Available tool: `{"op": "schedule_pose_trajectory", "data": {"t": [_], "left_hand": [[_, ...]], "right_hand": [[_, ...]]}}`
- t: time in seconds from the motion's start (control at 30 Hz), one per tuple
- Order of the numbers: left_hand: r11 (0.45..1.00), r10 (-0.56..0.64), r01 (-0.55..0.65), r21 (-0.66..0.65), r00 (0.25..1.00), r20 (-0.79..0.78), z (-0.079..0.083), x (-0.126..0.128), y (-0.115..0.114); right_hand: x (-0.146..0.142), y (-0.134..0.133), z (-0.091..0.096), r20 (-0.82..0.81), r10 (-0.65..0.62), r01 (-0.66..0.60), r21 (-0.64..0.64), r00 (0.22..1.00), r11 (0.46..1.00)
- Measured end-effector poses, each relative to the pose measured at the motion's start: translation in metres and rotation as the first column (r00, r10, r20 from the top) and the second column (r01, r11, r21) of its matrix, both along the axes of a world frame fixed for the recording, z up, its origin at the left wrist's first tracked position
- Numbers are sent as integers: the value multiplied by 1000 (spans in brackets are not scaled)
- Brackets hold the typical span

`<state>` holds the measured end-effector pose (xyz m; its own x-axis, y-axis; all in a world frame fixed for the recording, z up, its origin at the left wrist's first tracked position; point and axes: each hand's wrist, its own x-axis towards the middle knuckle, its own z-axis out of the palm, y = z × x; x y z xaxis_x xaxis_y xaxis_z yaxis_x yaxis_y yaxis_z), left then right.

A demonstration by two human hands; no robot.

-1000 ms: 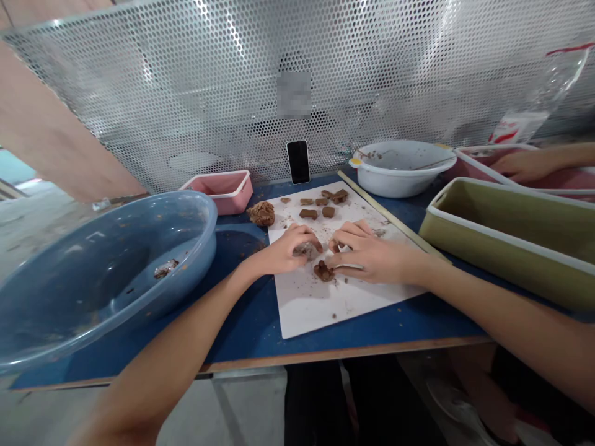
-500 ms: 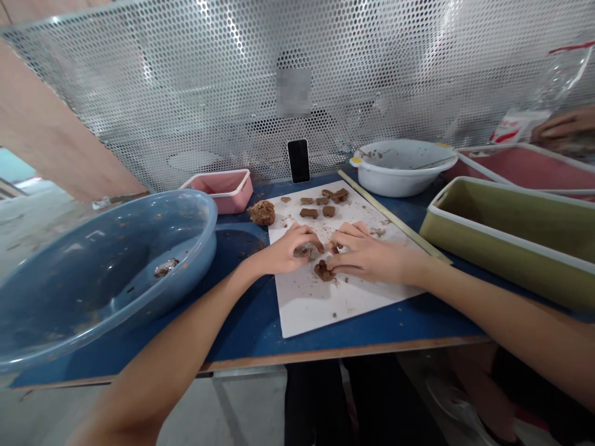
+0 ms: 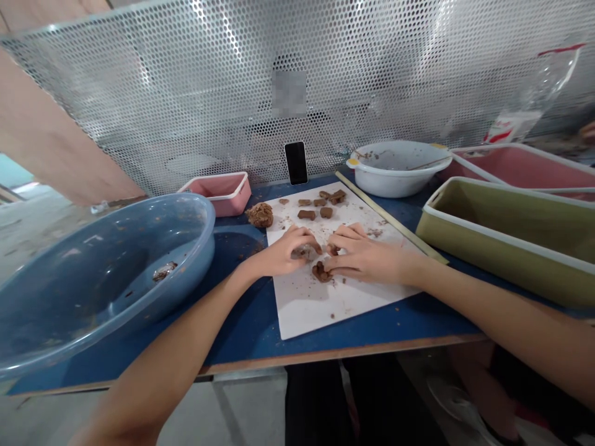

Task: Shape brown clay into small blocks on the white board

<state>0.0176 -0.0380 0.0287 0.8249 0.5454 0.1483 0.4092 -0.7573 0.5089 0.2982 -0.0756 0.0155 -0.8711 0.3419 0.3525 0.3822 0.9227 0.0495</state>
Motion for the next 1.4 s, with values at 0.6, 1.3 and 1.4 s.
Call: {"op": "schedule_pose_trajectory", "data": {"t": [0.6,1.3,1.4], "left_hand": [[1000,-4,3,-13,999,-50,5,11,-13],[1000,-1,0,-15,1000,-15,-4,13,-10],[1000,3,-3,-20,1000,-16,-4,13,-11]], "right_hand": [[-11,-14,6,-73,-336,283,-394,939,875],[-23,-21,5,-88,-498,386,-521,863,761],[-24,-21,6,-66,-522,405,-552,850,729]]}}
